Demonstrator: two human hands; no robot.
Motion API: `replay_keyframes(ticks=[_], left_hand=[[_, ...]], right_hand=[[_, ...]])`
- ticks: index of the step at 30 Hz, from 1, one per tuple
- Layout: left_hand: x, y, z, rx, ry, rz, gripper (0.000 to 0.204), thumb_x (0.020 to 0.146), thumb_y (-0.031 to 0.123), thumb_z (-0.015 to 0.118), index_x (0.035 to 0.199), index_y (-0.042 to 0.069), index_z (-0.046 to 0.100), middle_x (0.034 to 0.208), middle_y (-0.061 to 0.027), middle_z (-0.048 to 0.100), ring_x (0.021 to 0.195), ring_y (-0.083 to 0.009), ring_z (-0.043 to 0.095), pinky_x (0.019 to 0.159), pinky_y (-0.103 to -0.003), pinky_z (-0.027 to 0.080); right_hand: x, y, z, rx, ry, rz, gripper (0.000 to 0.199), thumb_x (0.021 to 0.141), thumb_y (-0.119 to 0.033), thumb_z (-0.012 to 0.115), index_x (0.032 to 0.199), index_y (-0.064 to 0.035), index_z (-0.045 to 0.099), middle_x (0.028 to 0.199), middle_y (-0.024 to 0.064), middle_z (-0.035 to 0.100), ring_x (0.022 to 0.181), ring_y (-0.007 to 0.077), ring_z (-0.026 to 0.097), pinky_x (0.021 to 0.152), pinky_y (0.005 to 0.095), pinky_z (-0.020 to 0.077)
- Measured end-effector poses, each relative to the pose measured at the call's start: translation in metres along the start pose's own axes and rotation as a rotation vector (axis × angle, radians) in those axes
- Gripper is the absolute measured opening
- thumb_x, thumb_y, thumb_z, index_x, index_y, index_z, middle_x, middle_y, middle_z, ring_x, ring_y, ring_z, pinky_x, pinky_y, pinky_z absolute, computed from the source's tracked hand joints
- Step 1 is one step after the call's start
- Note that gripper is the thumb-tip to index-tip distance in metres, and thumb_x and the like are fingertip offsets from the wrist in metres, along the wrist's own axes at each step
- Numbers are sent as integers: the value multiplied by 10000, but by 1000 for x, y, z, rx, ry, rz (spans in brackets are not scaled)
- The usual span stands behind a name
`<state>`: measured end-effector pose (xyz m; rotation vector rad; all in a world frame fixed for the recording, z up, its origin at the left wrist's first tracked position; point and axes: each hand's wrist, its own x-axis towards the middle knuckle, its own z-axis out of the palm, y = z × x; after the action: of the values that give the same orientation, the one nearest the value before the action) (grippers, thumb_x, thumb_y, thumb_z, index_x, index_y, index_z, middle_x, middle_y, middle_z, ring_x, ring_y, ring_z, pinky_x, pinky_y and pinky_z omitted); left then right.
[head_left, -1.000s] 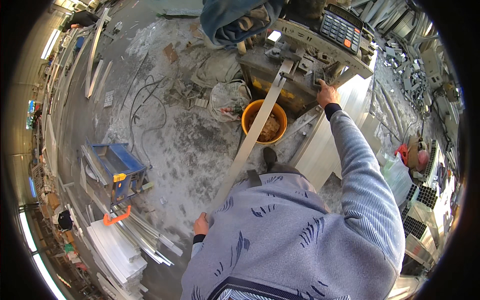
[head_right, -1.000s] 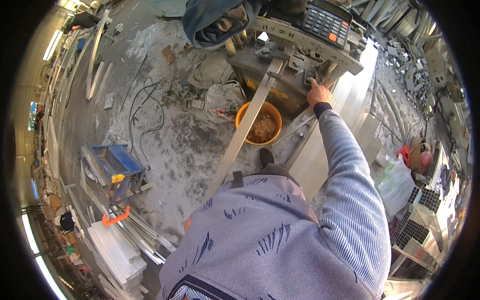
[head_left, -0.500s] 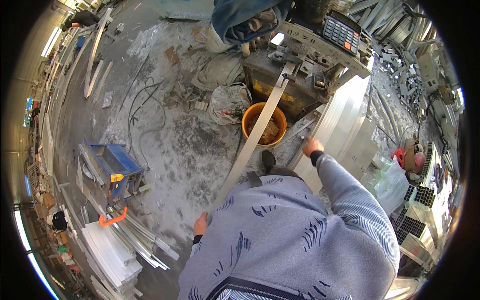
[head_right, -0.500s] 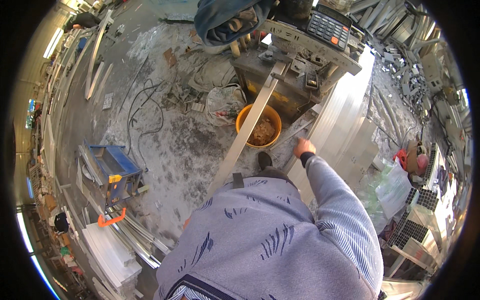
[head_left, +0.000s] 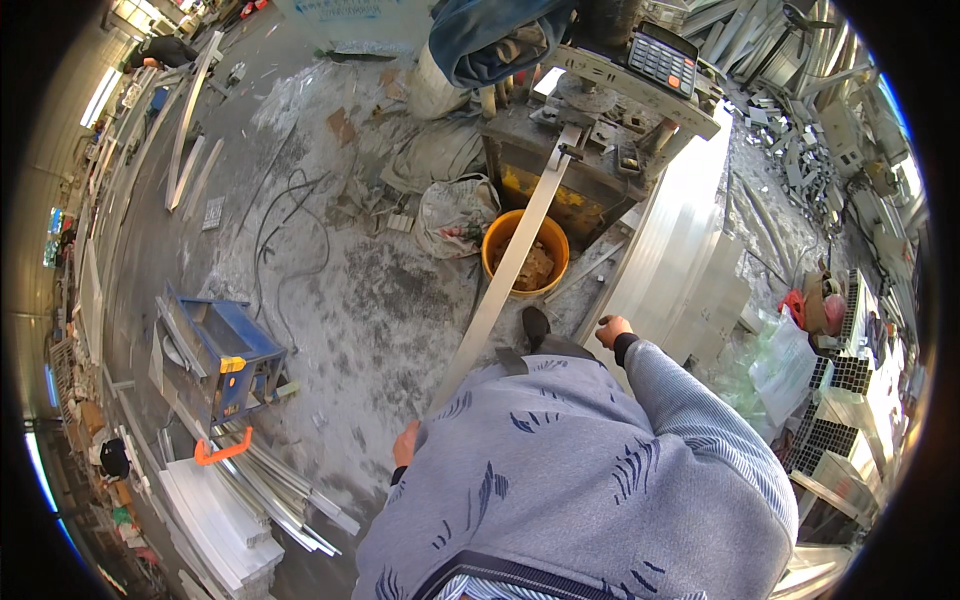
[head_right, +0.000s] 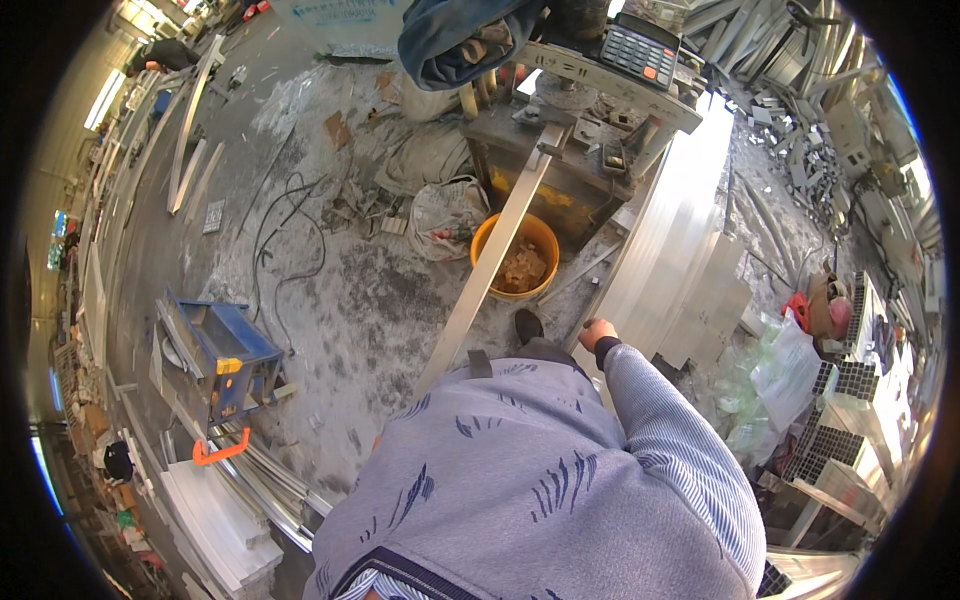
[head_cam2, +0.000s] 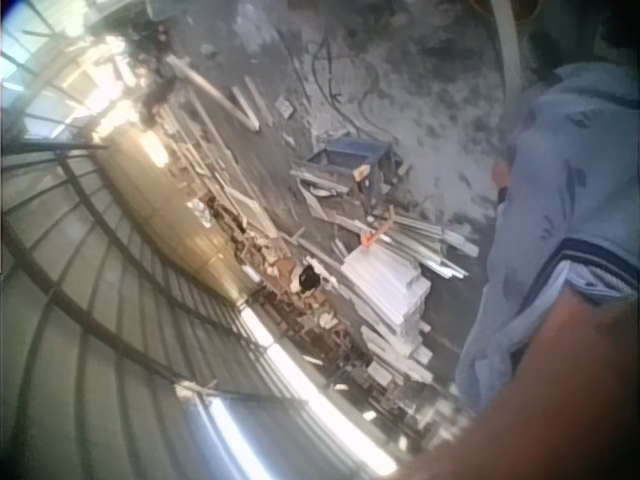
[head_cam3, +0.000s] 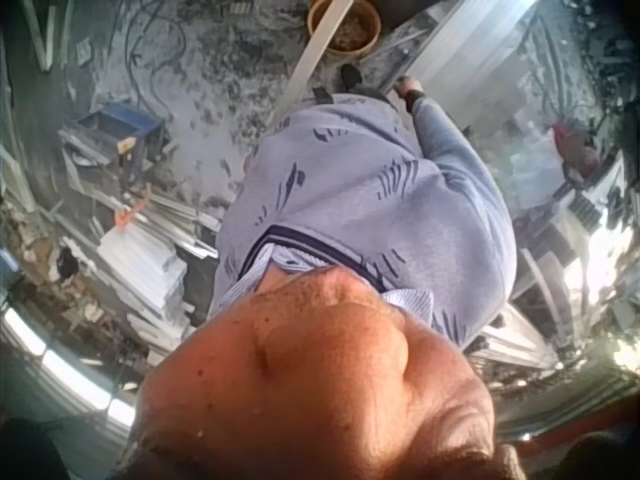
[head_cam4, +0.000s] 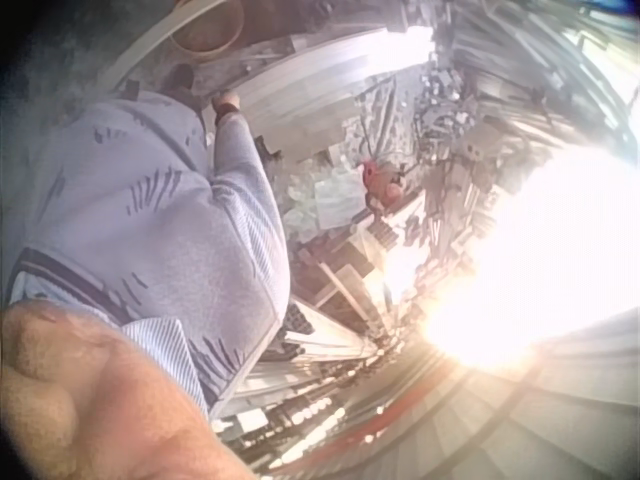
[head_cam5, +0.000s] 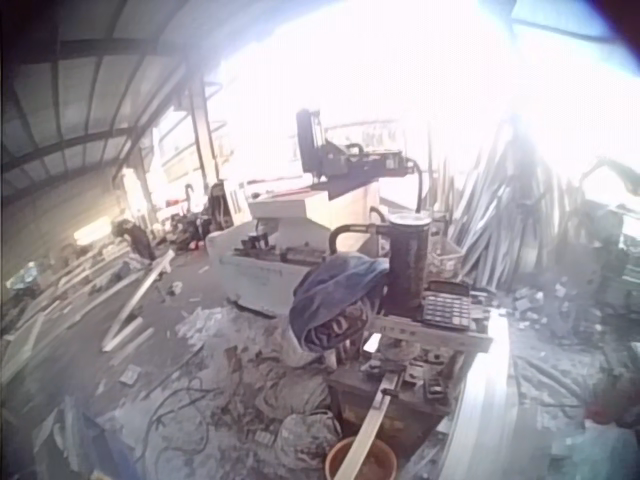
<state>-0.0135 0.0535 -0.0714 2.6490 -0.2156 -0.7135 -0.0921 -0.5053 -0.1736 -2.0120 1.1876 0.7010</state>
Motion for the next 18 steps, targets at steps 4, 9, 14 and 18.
replay_keyframes(ticks=[4, 9, 14, 18], left_hand=[[2, -15, 13, -24, 50, 38, 209, 894, 280, 559, 1018, 115, 593, 818, -243, 667, 803, -463, 639, 655, -536, 465], [6, -28, 25, -121, 166, 37, 201, 905, 270, 551, 1029, 120, 602, 818, -237, 674, 797, -452, 647, 651, -535, 476], [4, -5, 12, 43, 56, -25, 188, 910, 247, 538, 1023, 113, 605, 795, -220, 678, 790, -455, 651, 646, -545, 484], [-5, 20, -7, 74, 100, 63, 175, 903, 238, 537, 1001, 112, 608, 801, -213, 682, 792, -458, 648, 644, -543, 485]], right_hand=[[-5, -12, -3, 66, 54, -39, 421, 765, -209, 642, 1161, -87, 717, 1122, 212, 702, 1090, 347, 666, 976, 407, 522], [-34, -14, 1, 119, 39, -65, 419, 769, -189, 629, 1158, -60, 713, 951, 193, 737, 864, 295, 732, 854, 371, 575], [-43, -17, -5, 270, -14, -79, 415, 781, -171, 638, 1168, -35, 702, 737, 133, 727, 631, 187, 725, 634, 324, 596], [-13, -55, -38, 406, 47, -231, 449, 759, -192, 687, 1162, 6, 684, 736, 140, 709, 576, 192, 684, 563, 332, 562]])
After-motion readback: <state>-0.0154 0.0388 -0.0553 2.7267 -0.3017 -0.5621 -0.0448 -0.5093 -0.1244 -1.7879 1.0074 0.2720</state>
